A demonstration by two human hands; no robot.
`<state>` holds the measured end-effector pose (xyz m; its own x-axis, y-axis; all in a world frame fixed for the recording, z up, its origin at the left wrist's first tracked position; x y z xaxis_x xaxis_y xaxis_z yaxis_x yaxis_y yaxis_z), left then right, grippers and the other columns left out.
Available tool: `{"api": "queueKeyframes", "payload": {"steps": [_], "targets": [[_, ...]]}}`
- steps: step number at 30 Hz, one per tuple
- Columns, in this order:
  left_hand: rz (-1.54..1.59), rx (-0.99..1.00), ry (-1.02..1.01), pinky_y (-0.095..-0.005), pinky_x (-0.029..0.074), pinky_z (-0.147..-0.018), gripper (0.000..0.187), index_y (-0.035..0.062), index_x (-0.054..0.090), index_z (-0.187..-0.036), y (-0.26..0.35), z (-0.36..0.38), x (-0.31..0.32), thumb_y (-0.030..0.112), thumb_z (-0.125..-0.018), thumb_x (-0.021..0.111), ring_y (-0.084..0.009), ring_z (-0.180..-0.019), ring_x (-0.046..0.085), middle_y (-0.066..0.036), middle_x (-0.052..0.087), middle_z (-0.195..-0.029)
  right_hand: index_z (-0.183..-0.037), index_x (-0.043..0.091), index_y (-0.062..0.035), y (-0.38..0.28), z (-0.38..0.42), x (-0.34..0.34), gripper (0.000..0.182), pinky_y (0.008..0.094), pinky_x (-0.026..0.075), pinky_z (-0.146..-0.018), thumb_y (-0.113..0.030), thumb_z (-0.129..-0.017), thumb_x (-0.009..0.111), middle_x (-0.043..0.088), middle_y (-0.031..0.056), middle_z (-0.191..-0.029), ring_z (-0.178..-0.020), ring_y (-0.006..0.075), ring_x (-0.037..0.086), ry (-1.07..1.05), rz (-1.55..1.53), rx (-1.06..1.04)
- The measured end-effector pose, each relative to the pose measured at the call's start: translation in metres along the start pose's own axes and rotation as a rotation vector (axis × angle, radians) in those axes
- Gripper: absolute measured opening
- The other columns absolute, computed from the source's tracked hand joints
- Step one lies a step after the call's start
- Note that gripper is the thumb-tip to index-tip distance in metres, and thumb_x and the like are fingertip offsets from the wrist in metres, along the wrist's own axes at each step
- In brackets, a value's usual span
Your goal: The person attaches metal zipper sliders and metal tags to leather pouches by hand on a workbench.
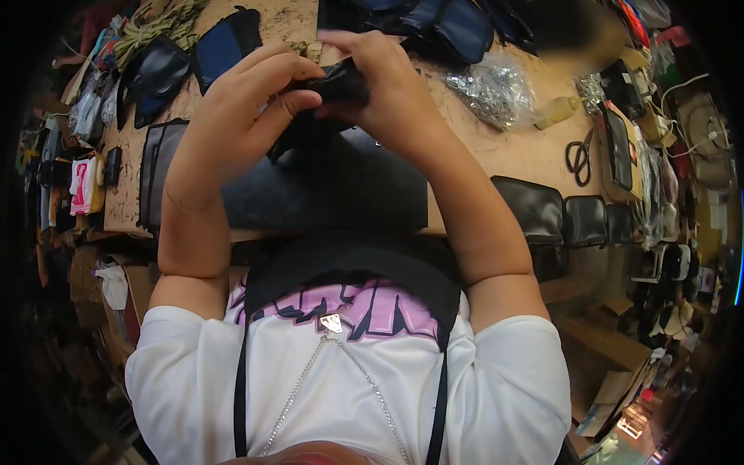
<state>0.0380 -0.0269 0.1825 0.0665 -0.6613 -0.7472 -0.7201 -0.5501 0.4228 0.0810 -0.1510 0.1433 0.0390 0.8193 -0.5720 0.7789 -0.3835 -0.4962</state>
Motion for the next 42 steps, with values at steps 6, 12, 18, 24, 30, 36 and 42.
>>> {"api": "queueKeyframes", "payload": {"steps": [6, 12, 18, 24, 30, 36, 42], "targets": [[-0.339, -0.046, 0.536, -0.0266, 0.047, -0.086, 0.038, 0.0088, 0.060, -0.130, -0.035, 0.026, -0.034, 0.022, -0.096, 0.067, -0.0121, -0.096, 0.060, -0.001, 0.065, -0.107, -0.094, 0.066, -0.0045, 0.030, 0.017, -0.050, 0.016, 0.0219, 0.046, -0.068, -0.003, -0.084, 0.078, 0.061, -0.0038, -0.082, -0.075, 0.0060, 0.056, 0.324, -0.367, 0.129], [0.762, -0.500, 0.657, -0.0214, 0.043, -0.075, 0.032, 0.0065, 0.060, -0.126, -0.148, 0.065, 0.026, 0.027, -0.101, 0.062, -0.0045, -0.087, 0.055, 0.004, 0.063, -0.106, -0.103, 0.063, -0.0067, 0.064, 0.063, -0.041, 0.014, 0.0201, 0.048, -0.074, -0.004, -0.092, 0.071, 0.063, -0.0038, -0.092, -0.082, 0.0045, 0.058, 0.516, -0.882, 0.404], [0.874, -0.408, 0.725, -0.0192, 0.044, -0.080, 0.030, 0.0069, 0.058, -0.122, -0.143, 0.051, 0.024, 0.023, -0.099, 0.065, -0.0036, -0.090, 0.056, 0.004, 0.064, -0.098, -0.114, 0.062, -0.0048, 0.060, 0.104, -0.024, 0.020, 0.0262, 0.053, -0.081, -0.006, -0.095, 0.067, 0.066, 0.0022, -0.103, -0.093, 0.0118, 0.063, 0.506, -0.810, 0.491], [1.081, -0.262, 0.654, -0.0186, 0.045, -0.079, 0.038, 0.0075, 0.049, -0.136, -0.125, 0.040, 0.042, 0.029, -0.105, 0.053, -0.0059, -0.087, 0.058, 0.000, 0.063, -0.098, -0.123, 0.065, -0.0073, -0.006, 0.127, 0.008, 0.059, 0.0293, 0.050, -0.079, 0.010, -0.067, 0.067, 0.064, 0.0091, -0.106, -0.089, 0.0205, 0.064, -0.080, -0.380, 0.154], [1.094, -0.398, 0.371, -0.0225, 0.045, -0.088, 0.030, 0.0090, 0.060, -0.120, -0.139, 0.059, 0.105, 0.032, -0.106, 0.048, -0.0092, -0.094, 0.058, -0.004, 0.062, -0.099, -0.128, 0.063, -0.0097, -0.032, 0.146, 0.054, 0.056, 0.0366, 0.051, -0.089, 0.001, -0.073, 0.069, 0.064, 0.0109, -0.111, -0.104, 0.0285, 0.063, -0.557, -0.469, 0.140], [1.369, -0.438, 0.362, -0.0180, 0.043, -0.081, 0.030, 0.0090, 0.062, -0.109, -0.145, 0.063, 0.123, 0.036, -0.105, 0.051, -0.0044, -0.090, 0.055, 0.000, 0.063, -0.100, -0.111, 0.070, -0.0048, 0.021, 0.122, 0.046, 0.027, 0.0375, 0.052, -0.086, -0.013, -0.086, 0.066, 0.067, 0.0131, -0.099, -0.097, 0.0278, 0.065, -0.569, -0.416, 0.319], [1.092, -0.477, 0.306, -0.0280, 0.042, -0.097, 0.028, 0.0069, 0.059, -0.107, -0.154, 0.069, 0.108, 0.033, -0.104, 0.052, -0.0111, -0.103, 0.055, -0.008, 0.061, -0.102, -0.092, 0.064, -0.0025, 0.087, 0.105, 0.040, 0.022, 0.0405, 0.049, -0.074, -0.021, -0.085, 0.074, 0.062, 0.0148, -0.088, -0.084, 0.0318, 0.062, -0.329, 0.300, 0.411]]}}
Point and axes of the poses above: each hand's wrist, its own z-axis away from the middle knuckle, its own x-axis out of the palm, y = z × x, the point moved 9 cm from there along -z, towards the middle knuckle
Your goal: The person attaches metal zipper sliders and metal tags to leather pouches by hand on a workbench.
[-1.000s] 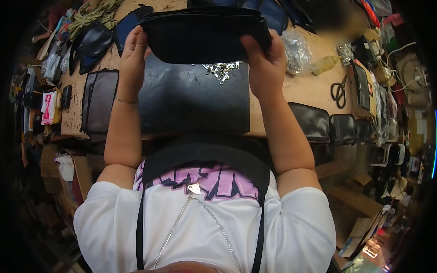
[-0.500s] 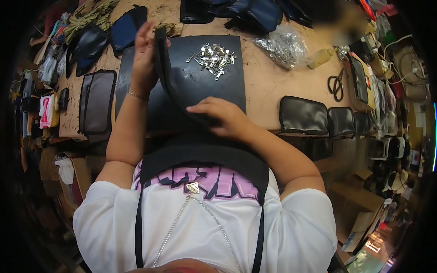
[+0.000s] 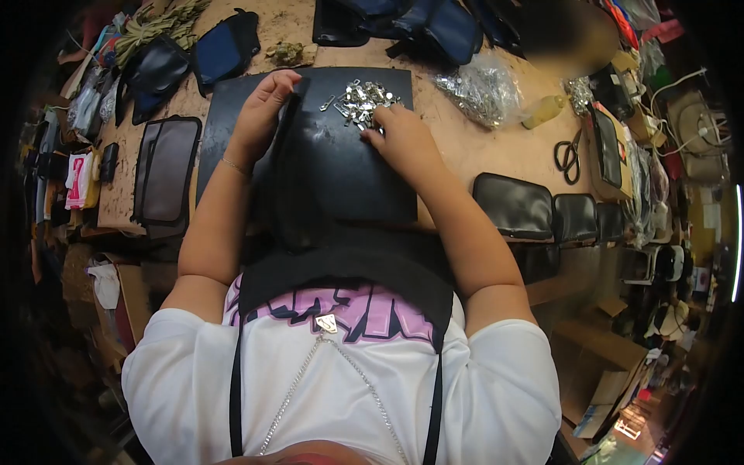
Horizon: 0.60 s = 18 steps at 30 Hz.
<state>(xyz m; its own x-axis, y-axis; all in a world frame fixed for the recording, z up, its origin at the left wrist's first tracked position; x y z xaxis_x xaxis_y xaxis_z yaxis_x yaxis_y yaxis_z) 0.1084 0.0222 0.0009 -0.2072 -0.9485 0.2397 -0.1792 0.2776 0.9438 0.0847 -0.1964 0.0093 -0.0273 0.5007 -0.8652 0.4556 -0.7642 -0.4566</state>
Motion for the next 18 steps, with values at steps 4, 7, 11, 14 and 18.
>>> {"api": "queueKeyframes", "payload": {"steps": [4, 7, 11, 14, 18], "targets": [[-0.067, -0.024, 0.171, -0.0272, 0.046, -0.093, 0.029, 0.0069, 0.057, -0.103, 0.024, 0.011, -0.007, 0.036, -0.104, 0.053, -0.0122, -0.095, 0.059, -0.005, 0.062, -0.099, -0.093, 0.064, -0.0030, 0.003, -0.003, 0.011, 0.017, 0.0450, 0.050, -0.078, -0.014, -0.083, 0.072, 0.066, 0.0171, -0.091, -0.090, 0.0364, 0.064, -0.127, -0.106, 0.048], [0.310, 0.054, 0.184, -0.0314, 0.049, -0.091, 0.031, 0.0059, 0.053, -0.101, 0.021, 0.008, -0.007, 0.036, -0.104, 0.053, -0.0163, -0.092, 0.061, -0.006, 0.060, -0.092, -0.096, 0.064, -0.0023, 0.004, -0.007, 0.010, 0.014, 0.0402, 0.051, -0.079, -0.006, -0.083, 0.068, 0.068, 0.0155, -0.091, -0.089, 0.0309, 0.066, -0.220, -0.197, 0.069], [0.796, 0.077, 0.079, -0.0377, 0.053, -0.088, 0.032, 0.0048, 0.049, -0.100, 0.000, -0.010, -0.004, 0.037, -0.105, 0.050, -0.0225, -0.086, 0.063, -0.008, 0.058, -0.084, -0.101, 0.064, -0.0019, 0.013, -0.005, 0.009, 0.013, 0.0309, 0.052, -0.080, -0.001, -0.089, 0.063, 0.068, 0.0066, -0.091, -0.087, 0.0156, 0.066, -0.252, -0.486, 0.174], [0.304, -0.050, 0.117, -0.0372, 0.054, -0.081, 0.033, 0.0066, 0.052, -0.100, -0.026, -0.004, 0.000, 0.039, -0.101, 0.058, -0.0215, -0.084, 0.065, -0.008, 0.059, -0.089, -0.108, 0.064, -0.0010, 0.015, -0.002, 0.013, 0.014, 0.0275, 0.053, -0.083, -0.005, -0.095, 0.059, 0.069, 0.0066, -0.098, -0.086, 0.0133, 0.066, -0.283, -0.930, 0.269], [0.108, -0.062, 0.163, -0.0237, 0.052, -0.073, 0.032, 0.0055, 0.056, -0.098, -0.012, 0.015, 0.039, 0.037, -0.100, 0.060, -0.0120, -0.083, 0.065, -0.003, 0.063, -0.089, -0.115, 0.064, 0.0030, 0.014, 0.015, 0.015, 0.022, 0.0294, 0.054, -0.087, -0.007, -0.095, 0.063, 0.067, 0.0082, -0.106, -0.092, 0.0175, 0.067, -0.200, -1.412, 0.479]]}}
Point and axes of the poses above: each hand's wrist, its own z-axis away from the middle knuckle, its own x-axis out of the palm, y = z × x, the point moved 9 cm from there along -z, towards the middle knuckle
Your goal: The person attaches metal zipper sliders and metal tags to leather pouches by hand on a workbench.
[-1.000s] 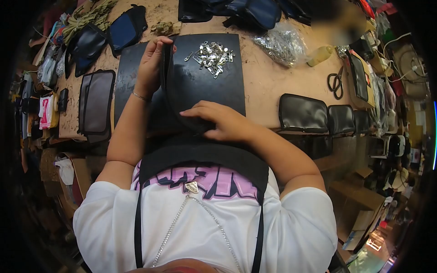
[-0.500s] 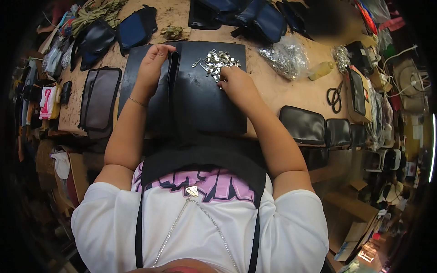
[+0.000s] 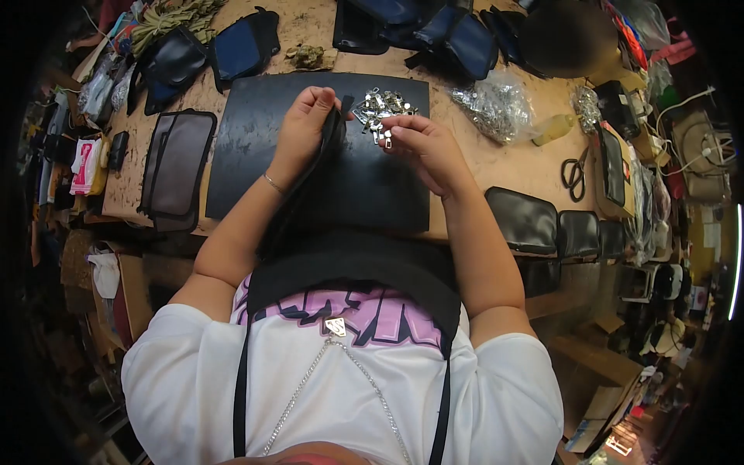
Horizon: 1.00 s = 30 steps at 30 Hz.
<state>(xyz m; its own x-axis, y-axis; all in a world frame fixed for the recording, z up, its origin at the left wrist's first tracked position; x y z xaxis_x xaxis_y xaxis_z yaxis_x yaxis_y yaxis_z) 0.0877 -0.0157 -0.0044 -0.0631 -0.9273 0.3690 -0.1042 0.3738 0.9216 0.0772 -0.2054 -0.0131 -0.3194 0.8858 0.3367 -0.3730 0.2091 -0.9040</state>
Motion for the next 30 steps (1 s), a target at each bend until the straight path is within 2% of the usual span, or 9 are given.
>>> {"api": "queueKeyframes", "payload": {"steps": [2, 5, 11, 14, 17, 20, 22, 26, 30], "targets": [[-0.079, 0.078, -0.010, -0.0212, 0.050, -0.077, 0.028, 0.0056, 0.058, -0.098, 0.007, 0.006, 0.007, 0.033, -0.100, 0.061, -0.0094, -0.084, 0.063, -0.001, 0.064, -0.092, -0.117, 0.063, 0.0030, 0.001, 0.007, 0.005, 0.026, 0.0304, 0.054, -0.089, -0.008, -0.094, 0.065, 0.067, 0.0083, -0.108, -0.094, 0.0177, 0.068, -0.023, -0.191, 0.041], [-0.147, 0.058, -0.092, -0.0205, 0.049, -0.080, 0.022, 0.0045, 0.062, -0.100, 0.017, 0.010, 0.016, 0.027, -0.100, 0.061, -0.0077, -0.089, 0.062, -0.001, 0.065, -0.095, -0.118, 0.064, 0.0025, 0.003, 0.013, 0.013, 0.028, 0.0308, 0.054, -0.089, -0.006, -0.092, 0.068, 0.067, 0.0084, -0.109, -0.096, 0.0174, 0.067, -0.060, -0.211, 0.028], [-0.126, -0.060, -0.249, -0.0225, 0.050, -0.086, 0.017, 0.0016, 0.065, -0.109, 0.016, 0.012, 0.023, 0.015, -0.099, 0.064, -0.0080, -0.095, 0.062, -0.001, 0.068, -0.098, -0.117, 0.067, -0.0009, -0.009, 0.019, 0.019, 0.029, 0.0280, 0.052, -0.089, -0.005, -0.089, 0.071, 0.067, 0.0070, -0.106, -0.096, 0.0165, 0.066, -0.061, -0.025, -0.107], [-0.210, -0.008, -0.214, -0.0227, 0.050, -0.087, 0.016, 0.0013, 0.066, -0.111, 0.024, 0.012, 0.025, 0.010, -0.097, 0.065, -0.0087, -0.095, 0.063, -0.003, 0.069, -0.100, -0.112, 0.071, -0.0049, -0.046, 0.032, 0.033, 0.024, 0.0267, 0.051, -0.086, -0.006, -0.088, 0.071, 0.066, 0.0046, -0.100, -0.095, 0.0147, 0.064, 0.040, 0.720, -0.511], [-0.240, 0.064, -0.147, -0.0229, 0.051, -0.087, 0.016, 0.0011, 0.066, -0.110, 0.040, 0.013, 0.028, 0.007, -0.095, 0.066, -0.0094, -0.096, 0.064, -0.004, 0.070, -0.101, -0.108, 0.074, -0.0070, -0.056, 0.037, 0.040, 0.021, 0.0263, 0.049, -0.084, -0.005, -0.088, 0.069, 0.065, 0.0035, -0.095, -0.094, 0.0129, 0.062, 0.000, 0.789, -0.568], [-0.177, 0.059, -0.154, -0.0232, 0.051, -0.088, 0.016, 0.0011, 0.067, -0.110, 0.041, 0.012, 0.030, 0.005, -0.095, 0.066, -0.0097, -0.097, 0.064, -0.004, 0.070, -0.102, -0.108, 0.073, -0.0061, -0.048, 0.031, 0.033, 0.021, 0.0267, 0.049, -0.084, -0.004, -0.089, 0.067, 0.065, 0.0033, -0.096, -0.094, 0.0121, 0.062, 0.010, 0.631, -0.434], [-0.168, 0.044, -0.162, -0.0234, 0.051, -0.089, 0.017, 0.0011, 0.067, -0.110, 0.040, 0.013, 0.032, 0.005, -0.094, 0.066, -0.0097, -0.098, 0.064, -0.004, 0.070, -0.102, -0.107, 0.073, -0.0053, -0.051, 0.031, 0.032, 0.020, 0.0264, 0.049, -0.085, -0.003, -0.089, 0.066, 0.066, 0.0030, -0.098, -0.094, 0.0120, 0.062, -0.017, 0.598, -0.444], [-0.306, 0.101, -0.183, -0.0235, 0.051, -0.090, 0.021, 0.0007, 0.066, -0.114, 0.049, 0.013, 0.035, 0.003, -0.093, 0.067, -0.0093, -0.099, 0.064, -0.003, 0.070, -0.102, -0.108, 0.072, -0.0039, -0.051, 0.029, 0.043, 0.020, 0.0256, 0.050, -0.086, -0.002, -0.089, 0.065, 0.067, 0.0017, -0.100, -0.093, 0.0117, 0.062, -0.114, 0.367, -0.346], [-0.342, 0.144, -0.191, -0.0235, 0.051, -0.090, 0.023, 0.0005, 0.065, -0.116, 0.058, 0.013, 0.038, 0.001, -0.093, 0.066, -0.0091, -0.099, 0.064, -0.003, 0.069, -0.104, -0.107, 0.068, -0.0018, -0.059, 0.029, 0.055, 0.017, 0.0265, 0.052, -0.086, -0.001, -0.090, 0.066, 0.067, 0.0035, -0.097, -0.094, 0.0120, 0.064, -0.127, 0.339, -0.312]]}}
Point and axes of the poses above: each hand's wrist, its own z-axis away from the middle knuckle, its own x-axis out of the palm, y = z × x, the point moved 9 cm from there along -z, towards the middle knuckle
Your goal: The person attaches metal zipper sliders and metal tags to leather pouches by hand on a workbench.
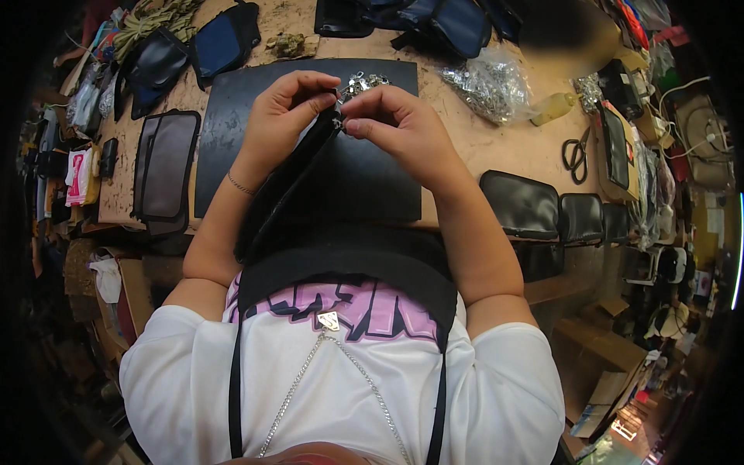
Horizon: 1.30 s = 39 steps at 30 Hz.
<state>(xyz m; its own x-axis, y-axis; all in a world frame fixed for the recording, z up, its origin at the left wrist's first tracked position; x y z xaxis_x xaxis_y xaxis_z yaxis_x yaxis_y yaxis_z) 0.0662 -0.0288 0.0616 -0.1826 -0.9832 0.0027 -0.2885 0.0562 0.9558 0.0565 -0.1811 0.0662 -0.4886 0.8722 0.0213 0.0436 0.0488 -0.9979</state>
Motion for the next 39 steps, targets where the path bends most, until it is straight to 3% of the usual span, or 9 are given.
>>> {"api": "queueKeyframes", "payload": {"steps": [5, 11, 17, 18, 22, 25, 28, 35, 39], "targets": [[-0.018, 0.009, 0.044, -0.0232, 0.051, -0.087, 0.022, 0.0007, 0.065, -0.115, 0.004, 0.000, -0.004, 0.000, -0.093, 0.066, -0.0087, -0.096, 0.064, -0.003, 0.068, -0.103, -0.102, 0.068, -0.0025, 0.013, -0.013, -0.004, 0.013, 0.0257, 0.052, -0.083, -0.005, -0.090, 0.070, 0.067, 0.0025, -0.095, -0.091, 0.0106, 0.063, 0.110, 0.114, -0.073], [-0.020, 0.070, 0.202, -0.0221, 0.051, -0.085, 0.023, 0.0008, 0.062, -0.116, -0.015, -0.001, -0.029, 0.000, -0.094, 0.065, -0.0086, -0.095, 0.063, -0.002, 0.066, -0.101, -0.100, 0.068, -0.0020, 0.058, -0.012, -0.028, 0.013, 0.0282, 0.052, -0.077, -0.009, -0.089, 0.071, 0.068, 0.0030, -0.094, -0.089, 0.0118, 0.064, 0.202, 0.190, 0.008], [0.038, 0.129, 0.316, -0.0231, 0.050, -0.083, 0.019, 0.0013, 0.062, -0.113, -0.015, 0.002, -0.043, 0.003, -0.095, 0.066, -0.0088, -0.091, 0.063, -0.002, 0.065, -0.099, -0.099, 0.069, -0.0041, 0.055, -0.006, 0.007, 0.017, 0.0358, 0.052, -0.081, -0.007, -0.083, 0.070, 0.068, 0.0141, -0.097, -0.090, 0.0298, 0.066, -0.023, 0.709, -0.056], [0.036, 0.129, 0.313, -0.0227, 0.050, -0.082, 0.018, 0.0015, 0.062, -0.112, -0.016, 0.002, -0.043, 0.003, -0.095, 0.066, -0.0085, -0.091, 0.063, -0.002, 0.065, -0.099, -0.100, 0.069, -0.0049, 0.051, -0.004, 0.022, 0.020, 0.0393, 0.052, -0.081, -0.004, -0.080, 0.065, 0.065, 0.0169, -0.094, -0.090, 0.0357, 0.065, -0.083, 0.786, -0.156], [-0.015, 0.112, 0.301, -0.0213, 0.049, -0.082, 0.017, 0.0024, 0.062, -0.111, -0.013, 0.004, -0.040, 0.004, -0.095, 0.067, -0.0074, -0.091, 0.062, -0.001, 0.065, -0.099, -0.097, 0.066, -0.0051, 0.061, 0.000, 0.050, 0.021, 0.0431, 0.052, -0.079, 0.000, -0.079, 0.056, 0.059, 0.0158, -0.089, -0.089, 0.0363, 0.062, -0.219, 1.001, -0.254], [-0.031, 0.098, 0.302, -0.0208, 0.048, -0.083, 0.017, 0.0028, 0.063, -0.110, -0.014, 0.005, -0.039, 0.005, -0.095, 0.067, -0.0070, -0.093, 0.062, 0.000, 0.066, -0.100, -0.093, 0.064, -0.0043, 0.069, -0.001, 0.048, 0.014, 0.0432, 0.052, -0.080, -0.003, -0.080, 0.060, 0.060, 0.0155, -0.092, -0.090, 0.0360, 0.063, -0.275, 1.028, -0.222], [-0.016, 0.098, 0.282, -0.0211, 0.049, -0.084, 0.016, 0.0027, 0.063, -0.110, -0.010, 0.005, -0.036, 0.005, -0.095, 0.067, -0.0071, -0.094, 0.062, -0.001, 0.066, -0.101, -0.090, 0.063, -0.0037, 0.050, -0.001, 0.035, 0.012, 0.0439, 0.052, -0.080, -0.008, -0.080, 0.065, 0.062, 0.0154, -0.091, -0.089, 0.0357, 0.063, -0.156, 0.933, -0.339], [0.026, 0.104, 0.267, -0.0219, 0.049, -0.086, 0.017, 0.0024, 0.063, -0.111, -0.015, 0.002, -0.035, 0.004, -0.095, 0.066, -0.0076, -0.096, 0.062, -0.001, 0.066, -0.103, -0.090, 0.064, -0.0040, 0.037, -0.011, 0.000, 0.010, 0.0422, 0.051, -0.080, -0.009, -0.083, 0.065, 0.066, 0.0133, -0.092, -0.087, 0.0344, 0.064, 0.033, 0.831, -0.223], [0.003, 0.097, 0.261, -0.0218, 0.049, -0.086, 0.017, 0.0022, 0.063, -0.111, -0.015, 0.002, -0.035, 0.004, -0.095, 0.066, -0.0073, -0.095, 0.062, -0.001, 0.066, -0.103, -0.091, 0.065, -0.0049, 0.041, -0.015, 0.018, 0.011, 0.0413, 0.051, -0.080, -0.008, -0.080, 0.065, 0.065, 0.0115, -0.093, -0.089, 0.0327, 0.064, -0.089, 1.061, -0.359]]}}
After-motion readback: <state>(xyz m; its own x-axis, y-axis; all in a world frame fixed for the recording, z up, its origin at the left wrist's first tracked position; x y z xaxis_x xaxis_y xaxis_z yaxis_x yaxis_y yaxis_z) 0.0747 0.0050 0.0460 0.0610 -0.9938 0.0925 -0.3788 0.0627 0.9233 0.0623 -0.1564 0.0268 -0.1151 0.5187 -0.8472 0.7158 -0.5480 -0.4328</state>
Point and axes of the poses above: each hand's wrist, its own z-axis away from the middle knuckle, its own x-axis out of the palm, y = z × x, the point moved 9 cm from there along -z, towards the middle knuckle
